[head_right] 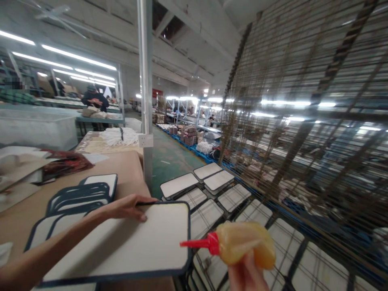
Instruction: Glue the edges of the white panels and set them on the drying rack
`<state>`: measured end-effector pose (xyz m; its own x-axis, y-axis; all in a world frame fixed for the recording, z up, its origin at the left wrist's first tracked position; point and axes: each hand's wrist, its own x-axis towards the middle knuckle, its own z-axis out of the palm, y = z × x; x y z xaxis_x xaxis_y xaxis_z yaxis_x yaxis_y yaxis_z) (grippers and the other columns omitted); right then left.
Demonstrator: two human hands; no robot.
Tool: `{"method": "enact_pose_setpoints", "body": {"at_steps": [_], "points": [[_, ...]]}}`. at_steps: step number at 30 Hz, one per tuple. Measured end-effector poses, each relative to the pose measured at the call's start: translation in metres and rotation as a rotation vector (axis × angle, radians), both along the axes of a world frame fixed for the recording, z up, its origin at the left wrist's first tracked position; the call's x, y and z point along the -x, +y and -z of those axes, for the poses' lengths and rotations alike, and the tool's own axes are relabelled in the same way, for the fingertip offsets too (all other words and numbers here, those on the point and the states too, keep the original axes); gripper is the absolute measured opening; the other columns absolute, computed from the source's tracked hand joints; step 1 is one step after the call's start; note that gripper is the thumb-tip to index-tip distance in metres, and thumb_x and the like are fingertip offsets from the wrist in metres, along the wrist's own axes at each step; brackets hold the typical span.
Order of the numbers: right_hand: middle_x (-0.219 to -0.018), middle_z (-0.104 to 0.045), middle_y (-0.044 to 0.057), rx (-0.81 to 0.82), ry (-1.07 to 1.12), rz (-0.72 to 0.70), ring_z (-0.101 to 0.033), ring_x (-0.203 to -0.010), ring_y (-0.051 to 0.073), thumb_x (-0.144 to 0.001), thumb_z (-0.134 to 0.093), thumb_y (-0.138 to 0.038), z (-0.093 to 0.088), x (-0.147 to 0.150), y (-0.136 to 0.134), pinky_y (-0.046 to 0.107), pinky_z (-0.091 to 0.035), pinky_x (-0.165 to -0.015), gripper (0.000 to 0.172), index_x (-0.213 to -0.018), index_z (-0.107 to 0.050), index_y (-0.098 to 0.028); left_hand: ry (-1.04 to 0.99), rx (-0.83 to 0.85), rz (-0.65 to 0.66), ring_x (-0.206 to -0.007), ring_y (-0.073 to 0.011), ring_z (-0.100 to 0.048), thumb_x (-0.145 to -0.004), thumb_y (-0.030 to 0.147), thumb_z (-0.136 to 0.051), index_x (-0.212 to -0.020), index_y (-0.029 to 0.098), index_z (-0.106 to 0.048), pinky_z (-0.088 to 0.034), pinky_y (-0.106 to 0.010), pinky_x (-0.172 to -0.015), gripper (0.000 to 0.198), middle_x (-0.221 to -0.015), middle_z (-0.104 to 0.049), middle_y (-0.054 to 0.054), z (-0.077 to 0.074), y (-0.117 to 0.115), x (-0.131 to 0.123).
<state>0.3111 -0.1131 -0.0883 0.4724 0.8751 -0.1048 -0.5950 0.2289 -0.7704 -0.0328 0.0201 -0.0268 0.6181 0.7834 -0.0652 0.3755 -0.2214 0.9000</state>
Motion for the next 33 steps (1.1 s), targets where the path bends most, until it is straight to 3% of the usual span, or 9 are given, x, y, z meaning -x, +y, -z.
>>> {"method": "enact_pose_setpoints", "body": {"at_steps": [1,4,6,8,13,18,24,30,33], "points": [[-0.097,-0.069,0.001,0.005,0.004,0.043,-0.061,-0.095,0.021,-0.058,-0.079,-0.046,-0.012,-0.004,0.006,0.036,-0.05,-0.085,0.04,-0.093,-0.067,-0.029,0.003,0.004,0.03,-0.083,-0.0239,-0.064,-0.061,0.03,-0.073,-0.113,0.022,-0.067,-0.047,-0.023,-0.068,0.054,-0.094,-0.072,0.001,-0.004,-0.004,0.001],[-0.094,-0.068,-0.004,-0.129,-0.103,0.227,-0.06,-0.095,0.019,-0.049,-0.084,-0.036,-0.043,-0.001,0.02,0.04,-0.034,-0.103,0.053,-0.098,-0.065,-0.031,0.046,0.004,0.081,-0.095,-0.0266,-0.063,-0.061,0.03,-0.073,-0.111,0.023,-0.068,-0.047,-0.024,-0.077,0.051,-0.102,-0.071,0.002,-0.016,-0.015,0.005],[-0.087,-0.069,-0.003,-0.183,-0.171,0.228,-0.061,-0.091,0.02,-0.046,-0.085,-0.034,-0.056,0.004,0.024,0.045,-0.028,-0.106,0.055,-0.097,-0.066,-0.03,0.08,0.017,0.11,-0.095,-0.0259,-0.063,-0.063,0.032,-0.072,-0.113,0.023,-0.067,-0.048,-0.023,-0.076,0.051,-0.103,-0.071,0.002,-0.021,-0.021,0.007],[-0.078,-0.068,-0.002,-0.183,-0.212,0.194,-0.061,-0.085,0.021,-0.043,-0.086,-0.034,-0.06,0.007,0.026,0.048,-0.031,-0.103,0.053,-0.093,-0.067,-0.029,0.102,0.022,0.157,-0.093,-0.0246,-0.063,-0.065,0.032,-0.071,-0.115,0.02,-0.065,-0.048,-0.022,-0.074,0.052,-0.103,-0.07,0.001,-0.025,-0.025,0.009],[-0.068,-0.066,-0.001,-0.187,-0.262,0.131,-0.06,-0.073,0.017,-0.044,-0.086,-0.032,-0.049,-0.001,0.03,0.036,-0.043,-0.091,0.04,-0.079,-0.069,-0.025,0.133,0.004,0.218,-0.098,-0.0236,-0.062,-0.067,0.035,-0.072,-0.119,0.015,-0.061,-0.047,-0.019,-0.079,0.057,-0.109,-0.068,-0.001,-0.034,-0.033,0.013],[-0.078,-0.069,0.001,-0.238,-0.286,0.076,-0.063,-0.074,0.015,-0.053,-0.083,-0.031,-0.037,-0.008,0.028,0.023,-0.05,-0.071,0.04,-0.091,-0.068,-0.025,0.187,-0.03,0.176,-0.102,-0.025,-0.061,-0.067,0.037,-0.072,-0.122,0.015,-0.06,-0.045,-0.021,-0.086,0.06,-0.114,-0.067,-0.002,-0.04,-0.038,0.015],[-0.086,-0.071,0.001,-0.244,-0.323,0.06,-0.065,-0.077,0.019,-0.05,-0.084,-0.033,-0.042,-0.006,0.021,0.027,-0.052,-0.07,0.069,-0.114,-0.059,-0.029,0.161,-0.049,0.21,-0.103,-0.0238,-0.06,-0.068,0.034,-0.073,-0.125,0.016,-0.057,-0.045,-0.02,-0.084,0.062,-0.112,-0.067,-0.001,-0.042,-0.034,0.018],[-0.087,-0.07,0.004,-0.287,-0.297,-0.006,-0.065,-0.087,0.025,-0.06,-0.078,-0.033,-0.033,-0.01,0.017,0.033,-0.054,-0.069,0.055,-0.112,-0.06,-0.028,0.074,-0.003,0.3,-0.098,-0.0236,-0.061,-0.072,0.034,-0.072,-0.12,0.015,-0.061,-0.047,-0.02,-0.081,0.053,-0.11,-0.068,-0.001,-0.043,-0.029,0.02],[-0.085,-0.07,0.006,-0.287,-0.284,0.003,-0.064,-0.091,0.029,-0.058,-0.079,-0.034,-0.028,-0.013,0.017,0.037,-0.056,-0.066,0.053,-0.108,-0.062,-0.027,0.053,0.004,0.317,-0.098,-0.0237,-0.061,-0.072,0.034,-0.072,-0.12,0.016,-0.061,-0.046,-0.02,-0.082,0.052,-0.109,-0.068,-0.002,-0.041,-0.026,0.022]]}}
